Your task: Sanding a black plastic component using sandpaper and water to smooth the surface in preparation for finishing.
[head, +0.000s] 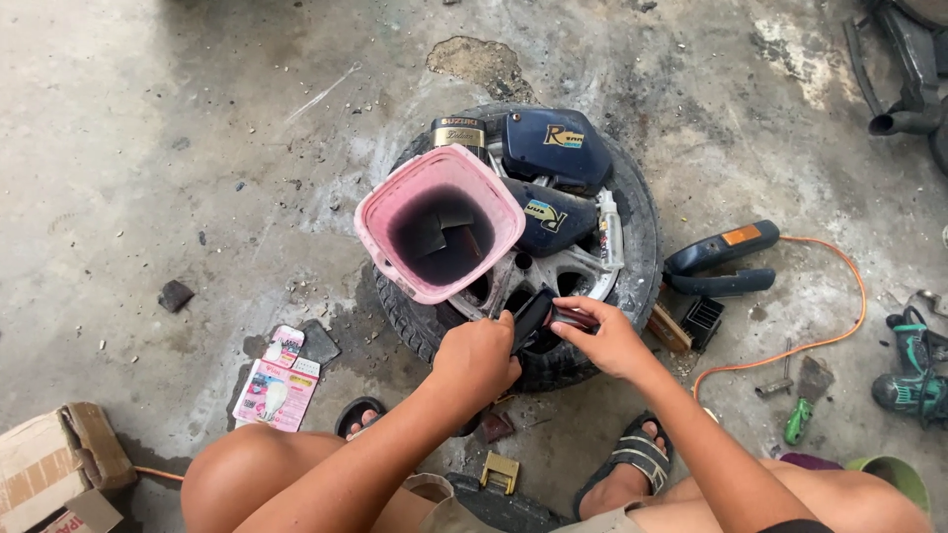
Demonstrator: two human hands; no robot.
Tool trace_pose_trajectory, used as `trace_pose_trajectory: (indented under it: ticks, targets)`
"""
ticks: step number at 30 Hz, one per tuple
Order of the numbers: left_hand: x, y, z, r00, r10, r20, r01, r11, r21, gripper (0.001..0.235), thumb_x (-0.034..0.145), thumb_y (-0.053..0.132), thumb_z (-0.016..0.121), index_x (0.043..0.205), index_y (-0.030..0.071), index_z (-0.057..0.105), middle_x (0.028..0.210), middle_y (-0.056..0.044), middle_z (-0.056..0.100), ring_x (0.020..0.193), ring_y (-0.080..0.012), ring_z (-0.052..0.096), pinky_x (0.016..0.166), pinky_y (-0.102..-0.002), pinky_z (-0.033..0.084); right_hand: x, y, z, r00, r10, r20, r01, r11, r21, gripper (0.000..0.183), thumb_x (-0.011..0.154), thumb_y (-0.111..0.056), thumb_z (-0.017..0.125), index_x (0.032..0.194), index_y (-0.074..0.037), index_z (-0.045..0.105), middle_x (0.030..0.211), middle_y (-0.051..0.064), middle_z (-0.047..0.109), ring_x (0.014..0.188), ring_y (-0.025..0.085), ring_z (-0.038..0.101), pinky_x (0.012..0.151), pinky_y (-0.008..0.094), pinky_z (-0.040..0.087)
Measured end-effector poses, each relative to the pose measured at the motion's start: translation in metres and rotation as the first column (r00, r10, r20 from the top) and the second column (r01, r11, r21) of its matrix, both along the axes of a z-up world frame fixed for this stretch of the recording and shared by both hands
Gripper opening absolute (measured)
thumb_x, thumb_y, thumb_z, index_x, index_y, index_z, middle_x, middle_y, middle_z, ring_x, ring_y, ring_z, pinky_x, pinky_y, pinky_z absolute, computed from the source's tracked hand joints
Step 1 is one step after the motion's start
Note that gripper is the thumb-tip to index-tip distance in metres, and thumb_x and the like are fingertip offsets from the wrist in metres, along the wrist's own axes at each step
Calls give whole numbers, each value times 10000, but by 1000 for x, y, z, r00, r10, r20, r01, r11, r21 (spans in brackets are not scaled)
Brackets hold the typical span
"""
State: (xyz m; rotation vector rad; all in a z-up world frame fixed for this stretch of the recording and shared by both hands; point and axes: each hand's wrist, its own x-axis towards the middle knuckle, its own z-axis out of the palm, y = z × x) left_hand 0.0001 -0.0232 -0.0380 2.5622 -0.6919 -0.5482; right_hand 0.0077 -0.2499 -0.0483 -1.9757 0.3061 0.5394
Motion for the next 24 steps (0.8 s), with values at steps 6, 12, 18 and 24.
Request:
trace_pose_trajectory:
  ticks: [6, 12, 18, 24]
  targets:
    - [1, 1, 1, 1000, -9, -17, 9, 1000, 12, 610, 857, 180, 696, 1350, -157, 568, 741, -228, 717, 566, -285, 701, 414, -387, 577, 0, -1, 0, 999, -40, 8, 40, 999, 20, 402, 851, -108, 825, 1246, -141, 755, 867, 137, 733, 805, 182, 678, 774, 341, 580]
    - [0, 2, 5, 1000, -12, -18, 12, 1000, 10, 602, 863, 182, 698, 1349, -150, 572, 745, -228, 719, 574, -286, 705, 420, -393, 586, -7, -7, 16, 979, 200, -39, -202, 927, -316, 423, 882, -275, 773, 1300, -292, 706, 847, 89, 760, 685, 213, 737, 677, 352, 591]
    - [0, 2, 6, 1000, 4, -11, -4, 1000, 6, 602, 862, 184, 704, 1351, -142, 573, 769, -237, 725, 602, -306, 720, 431, -404, 593, -9, -7, 16, 993, 90, -81, -96, 992, -77, 225, 900, -116, 746, 1082, -103, 614, 984, 218, 709, 630, 265, 762, 558, 322, 654]
    - [1, 6, 10, 999, 17, -33, -17, 1000, 5, 610, 869, 198, 697, 1361, -138, 568, 767, -226, 721, 593, -295, 713, 426, -400, 586, -6, -19, -13, 1000, -1, -2, 1, 997, 82, 196, 926, -66, 715, 995, -38, 533, 878, 196, 648, 615, 247, 740, 505, 310, 645]
